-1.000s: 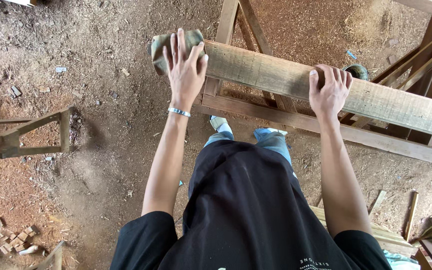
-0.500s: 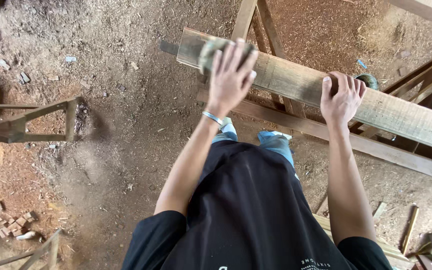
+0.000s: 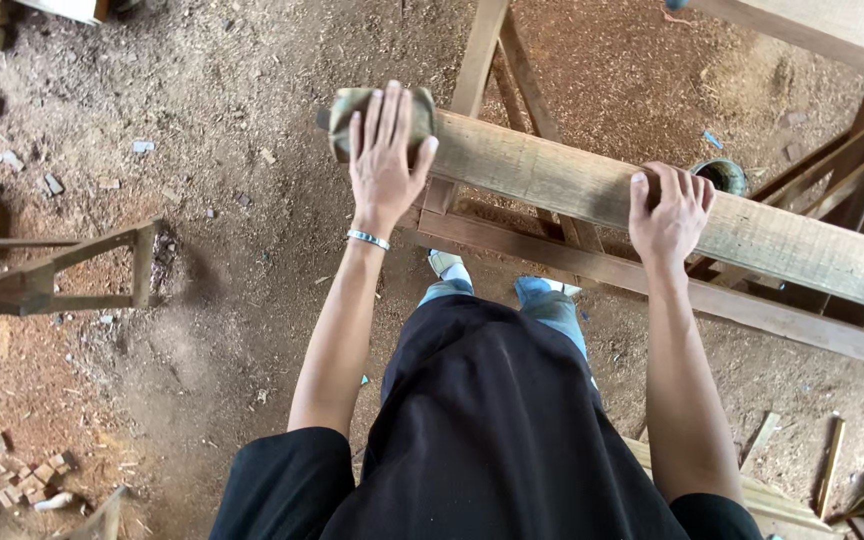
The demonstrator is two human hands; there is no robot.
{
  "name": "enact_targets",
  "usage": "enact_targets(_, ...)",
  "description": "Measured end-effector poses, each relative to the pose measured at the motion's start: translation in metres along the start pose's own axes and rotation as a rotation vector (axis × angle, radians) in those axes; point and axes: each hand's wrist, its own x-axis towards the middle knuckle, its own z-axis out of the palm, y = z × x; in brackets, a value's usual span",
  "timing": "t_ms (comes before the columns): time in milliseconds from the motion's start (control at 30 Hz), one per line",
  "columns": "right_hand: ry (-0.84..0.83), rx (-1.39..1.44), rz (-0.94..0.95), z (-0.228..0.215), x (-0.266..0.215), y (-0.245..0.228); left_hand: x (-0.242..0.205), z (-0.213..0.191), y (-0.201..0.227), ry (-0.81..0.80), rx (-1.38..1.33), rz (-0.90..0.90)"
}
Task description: The person sands a long wooden beam by hand with sandpaper, rubbing the surface repeatedly in a back-and-forth motion.
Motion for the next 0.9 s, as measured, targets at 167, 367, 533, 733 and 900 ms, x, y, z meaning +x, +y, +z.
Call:
enact_targets(167, -0.020, -0.026, 0.011, 0.001, 0.002, 0.003, 0.009, 0.007, 0.001, -0.012, 0.078, -0.083)
enact_targets(367, -0.032, -0.001, 0.030, -0.001, 0.002, -0.002, 0.003, 0.011, 0.006, 0.012, -0.003, -0.042)
enact_targets(533, -0.043, -0.004, 0.030, 0.000, 0.001, 0.000, 0.007, 0.002, -0.010, -0.075, 0.073, -0.071)
enact_targets(733, -0.047, -0.007, 0.026, 0.000, 0.001, 0.001, 0.022, 0.004, -0.028, -0.010, 0.065, -0.235)
enact_targets(900, -0.042, -0.006, 0.021, 0.001, 0.001, 0.002, 0.030, 0.007, -0.040, -0.038, -0.039, -0.337)
